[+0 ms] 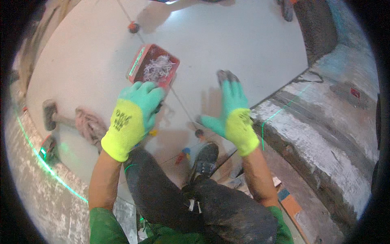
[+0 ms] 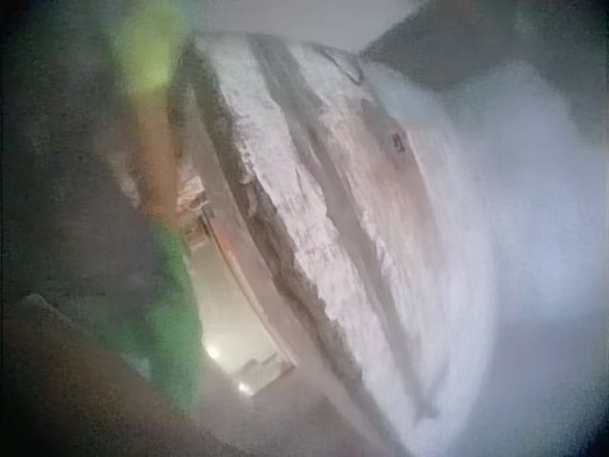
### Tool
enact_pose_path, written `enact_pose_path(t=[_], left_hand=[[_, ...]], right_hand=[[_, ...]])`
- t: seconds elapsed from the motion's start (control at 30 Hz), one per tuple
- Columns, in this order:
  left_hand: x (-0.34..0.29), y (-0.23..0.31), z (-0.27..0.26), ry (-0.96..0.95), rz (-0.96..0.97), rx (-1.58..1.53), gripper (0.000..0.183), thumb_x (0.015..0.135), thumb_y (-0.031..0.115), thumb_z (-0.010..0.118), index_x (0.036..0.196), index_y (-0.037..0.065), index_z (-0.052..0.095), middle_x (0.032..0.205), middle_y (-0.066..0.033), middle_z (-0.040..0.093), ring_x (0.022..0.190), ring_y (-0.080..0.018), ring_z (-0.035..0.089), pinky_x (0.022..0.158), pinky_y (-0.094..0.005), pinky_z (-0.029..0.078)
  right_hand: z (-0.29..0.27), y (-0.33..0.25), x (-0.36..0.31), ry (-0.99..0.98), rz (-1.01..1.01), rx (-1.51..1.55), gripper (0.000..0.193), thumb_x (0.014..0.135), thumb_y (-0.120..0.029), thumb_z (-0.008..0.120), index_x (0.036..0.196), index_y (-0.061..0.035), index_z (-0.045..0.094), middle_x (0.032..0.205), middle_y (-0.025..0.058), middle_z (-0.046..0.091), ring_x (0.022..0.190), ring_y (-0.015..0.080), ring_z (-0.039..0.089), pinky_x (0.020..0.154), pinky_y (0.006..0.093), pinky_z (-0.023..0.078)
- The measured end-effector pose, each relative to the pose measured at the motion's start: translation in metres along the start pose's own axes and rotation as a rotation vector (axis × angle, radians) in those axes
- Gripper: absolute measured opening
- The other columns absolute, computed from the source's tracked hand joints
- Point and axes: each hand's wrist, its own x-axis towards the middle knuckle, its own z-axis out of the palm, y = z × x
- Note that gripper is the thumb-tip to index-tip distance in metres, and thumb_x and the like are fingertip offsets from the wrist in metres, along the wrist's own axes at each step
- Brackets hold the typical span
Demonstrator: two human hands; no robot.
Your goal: The person kneels on the floor and uses a trowel to apply adhesive between floor tiles. They then use a cloth to wipe the tile surface and a power sander to smooth the grout lines. Finally, they place tile spacers between the tiles to maintain consistent gaps.
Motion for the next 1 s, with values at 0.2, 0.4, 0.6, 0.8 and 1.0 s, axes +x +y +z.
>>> enact_pose_path(t=[0.2, 0.4, 0.6, 0.8, 1.0], left_hand=[[0.086, 0.039, 0.000, 0.089, 0.100, -0.240, 0.027, 0.078, 0.001, 0.055, 0.104, 0.006, 0.062, 0.094, -0.0188, 0.061, 0.087, -0.0423, 0.060, 0.074, -0.0460, 0.049], [0.160, 0.027, 0.037, 0.166, 0.186, -0.426, 0.018, 0.083, 0.011, 0.060, 0.100, 0.004, 0.062, 0.096, -0.0219, 0.063, 0.089, -0.0466, 0.058, 0.072, -0.0484, 0.048], [0.208, 0.019, 0.103, -0.103, 0.149, -0.332, 0.029, 0.081, 0.012, 0.063, 0.109, 0.006, 0.066, 0.106, -0.0232, 0.064, 0.095, -0.0450, 0.061, 0.080, -0.0496, 0.051], [0.214, 0.012, 0.144, 0.303, -0.015, -0.270, 0.046, 0.083, 0.011, 0.060, 0.128, 0.005, 0.056, 0.133, -0.0206, 0.057, 0.120, -0.0400, 0.056, 0.096, -0.0471, 0.050], [0.221, -0.004, 0.180, 0.396, -0.109, 0.328, 0.053, 0.087, 0.019, 0.060, 0.136, 0.002, 0.053, 0.144, -0.0155, 0.052, 0.137, -0.0337, 0.044, 0.114, -0.0485, 0.033]], right_hand=[[0.018, -0.001, 0.052, 0.065, 0.021, -0.078, 0.110, 0.066, -0.032, 0.085, 0.152, 0.0039, 0.026, 0.153, 0.0302, 0.033, 0.143, 0.0453, 0.032, 0.116, 0.0491, 0.032], [-0.018, 0.058, 0.101, 0.262, 0.196, 0.064, 0.108, 0.072, -0.031, 0.085, 0.152, 0.0067, 0.024, 0.152, 0.0277, 0.038, 0.139, 0.0366, 0.043, 0.113, 0.0427, 0.039], [-0.021, 0.114, 0.107, 0.284, 0.303, -0.185, 0.112, 0.067, -0.039, 0.086, 0.151, 0.0066, 0.027, 0.148, 0.0304, 0.040, 0.136, 0.0432, 0.044, 0.111, 0.0452, 0.040], [-0.023, 0.142, 0.140, 0.251, 0.267, -0.245, 0.113, 0.065, -0.041, 0.086, 0.150, 0.0068, 0.029, 0.146, 0.0314, 0.041, 0.130, 0.0467, 0.045, 0.106, 0.0487, 0.042], [-0.036, 0.182, 0.215, 0.214, 0.138, -0.150, 0.102, 0.070, -0.044, 0.082, 0.144, 0.0079, 0.035, 0.125, 0.0278, 0.057, 0.114, 0.0423, 0.057, 0.098, 0.0457, 0.047]])
